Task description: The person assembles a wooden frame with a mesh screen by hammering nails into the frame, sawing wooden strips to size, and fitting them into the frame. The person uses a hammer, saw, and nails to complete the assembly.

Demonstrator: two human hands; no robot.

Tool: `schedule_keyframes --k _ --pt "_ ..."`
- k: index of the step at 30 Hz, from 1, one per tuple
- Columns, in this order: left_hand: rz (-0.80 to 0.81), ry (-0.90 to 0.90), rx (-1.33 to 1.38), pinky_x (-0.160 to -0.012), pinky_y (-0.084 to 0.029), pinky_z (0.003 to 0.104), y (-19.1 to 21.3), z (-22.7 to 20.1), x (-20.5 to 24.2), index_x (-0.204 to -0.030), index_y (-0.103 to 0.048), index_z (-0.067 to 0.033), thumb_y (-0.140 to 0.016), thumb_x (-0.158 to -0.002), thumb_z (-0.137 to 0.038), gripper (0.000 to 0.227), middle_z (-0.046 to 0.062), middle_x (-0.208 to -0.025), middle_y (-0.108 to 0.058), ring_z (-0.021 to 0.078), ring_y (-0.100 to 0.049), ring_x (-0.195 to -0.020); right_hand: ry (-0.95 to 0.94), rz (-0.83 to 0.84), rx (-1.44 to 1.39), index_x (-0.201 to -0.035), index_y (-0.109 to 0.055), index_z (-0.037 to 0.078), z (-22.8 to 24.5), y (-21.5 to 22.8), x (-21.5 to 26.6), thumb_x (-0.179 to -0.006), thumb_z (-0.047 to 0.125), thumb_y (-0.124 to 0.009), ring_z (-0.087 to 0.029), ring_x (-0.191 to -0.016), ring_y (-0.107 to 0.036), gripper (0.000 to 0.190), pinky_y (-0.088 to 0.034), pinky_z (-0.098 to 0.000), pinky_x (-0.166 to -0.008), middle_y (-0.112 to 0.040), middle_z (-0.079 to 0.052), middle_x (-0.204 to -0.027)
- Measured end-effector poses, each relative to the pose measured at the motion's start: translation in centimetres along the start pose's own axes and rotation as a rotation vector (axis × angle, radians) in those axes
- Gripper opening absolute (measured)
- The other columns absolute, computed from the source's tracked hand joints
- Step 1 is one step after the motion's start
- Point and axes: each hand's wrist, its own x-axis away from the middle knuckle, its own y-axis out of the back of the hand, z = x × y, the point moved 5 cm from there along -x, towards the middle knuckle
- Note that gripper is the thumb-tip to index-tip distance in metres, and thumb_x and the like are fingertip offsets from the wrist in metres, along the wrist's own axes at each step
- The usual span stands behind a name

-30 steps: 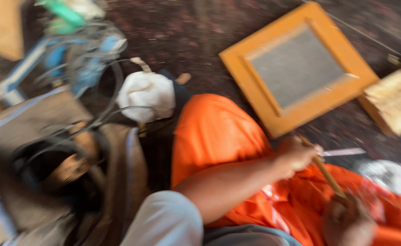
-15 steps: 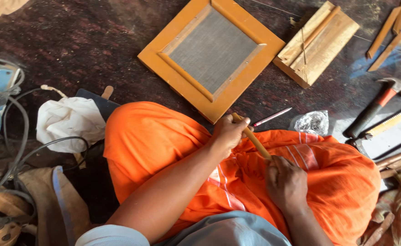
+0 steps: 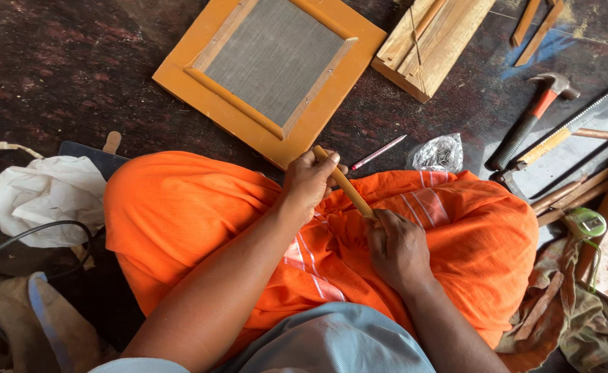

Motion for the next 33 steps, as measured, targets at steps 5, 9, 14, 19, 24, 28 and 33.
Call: schedule_keyframes --k 5,9,14,19,24,28,33 --pt "0.034 -0.122 0.066 -0.050 -0.044 0.020 -0.5 -1.2 0.6 -0.110 -0.067 -0.0113 -0.066 -0.098 -0.027 0.019 -0.001 -0.088 -0.075 0.0036 -0.059 -0.065 0.005 0.038 -0.140 -0.106 -0.066 -0.002 0.4 0.2 0.1 -0.087 0.001 -0.056 -0.034 -0.077 -0.072 0.022 -0.058 -0.0413 -0.069 -0.072 -0.016 -0.086" --pt "0.010 -0.104 0.022 -0.052 -0.044 0.019 -0.2 -1.7 0.7 -0.114 -0.067 -0.0127 -0.064 -0.098 -0.026 0.022 -0.001 -0.091 -0.076 0.0034 -0.063 -0.070 -0.010 0.033 -0.095 -0.105 -0.068 -0.002 0.9 0.2 -0.3 -0.094 0.010 -0.065 -0.035 -0.071 -0.071 0.016 -0.056 -0.0412 -0.062 -0.071 -0.019 -0.087" --pt "0.053 -0.109 0.039 -0.059 -0.051 0.020 -0.6 -1.8 1.0 -0.121 -0.066 -0.0137 -0.063 -0.097 -0.028 0.028 -0.001 -0.095 -0.076 0.0048 -0.067 -0.083 -0.021 0.144 0.028 -0.099 -0.068 0.001 1.1 -0.2 -0.2 -0.094 0.013 -0.066 -0.035 -0.071 -0.071 0.013 -0.056 -0.0430 -0.061 -0.072 -0.018 -0.083" --pt "0.152 -0.125 0.160 -0.072 -0.061 0.027 -1.1 -1.7 0.7 -0.126 -0.065 -0.0084 -0.065 -0.098 -0.026 0.033 0.001 -0.105 -0.075 0.0081 -0.071 -0.096 -0.070 0.192 -0.021 -0.099 -0.066 0.001 0.6 -0.5 -0.2 -0.094 0.010 -0.062 -0.034 -0.074 -0.073 0.011 -0.057 -0.0421 -0.063 -0.073 -0.016 -0.086" --pt "0.211 -0.185 0.187 -0.077 -0.058 0.028 -0.9 -1.0 -0.2 -0.134 -0.062 -0.0070 -0.063 -0.099 -0.025 0.039 0.000 -0.117 -0.072 0.0080 -0.069 -0.103 -0.048 0.188 -0.109 -0.106 -0.066 0.002 0.7 -0.5 -0.2 -0.093 0.006 -0.058 -0.034 -0.082 -0.074 0.016 -0.058 -0.0408 -0.070 -0.074 -0.017 -0.093" --pt "0.299 -0.213 -0.026 -0.087 -0.058 0.025 -1.8 0.2 -0.8 -0.143 -0.058 -0.0107 -0.062 -0.099 -0.025 0.046 0.003 -0.119 -0.070 0.0103 -0.066 -0.101 -0.013 0.207 -0.167 -0.118 -0.067 0.002 1.0 -0.7 -0.5 -0.095 0.009 -0.058 -0.033 -0.087 -0.073 0.025 -0.057 -0.0399 -0.075 -0.074 -0.018 -0.097" --pt "0.218 -0.408 -0.324 -0.080 -0.058 0.029 -1.6 -2.7 -2.4 -0.122 -0.069 -0.0018 -0.074 -0.090 -0.016 0.036 0.007 -0.102 -0.075 0.0134 -0.070 -0.091 -0.199 0.223 -0.241 -0.119 -0.067 0.004 -0.3 -1.1 -1.0 -0.094 0.014 -0.059 -0.030 -0.083 -0.075 0.028 -0.058 -0.0382 -0.076 -0.074 -0.016 -0.090"
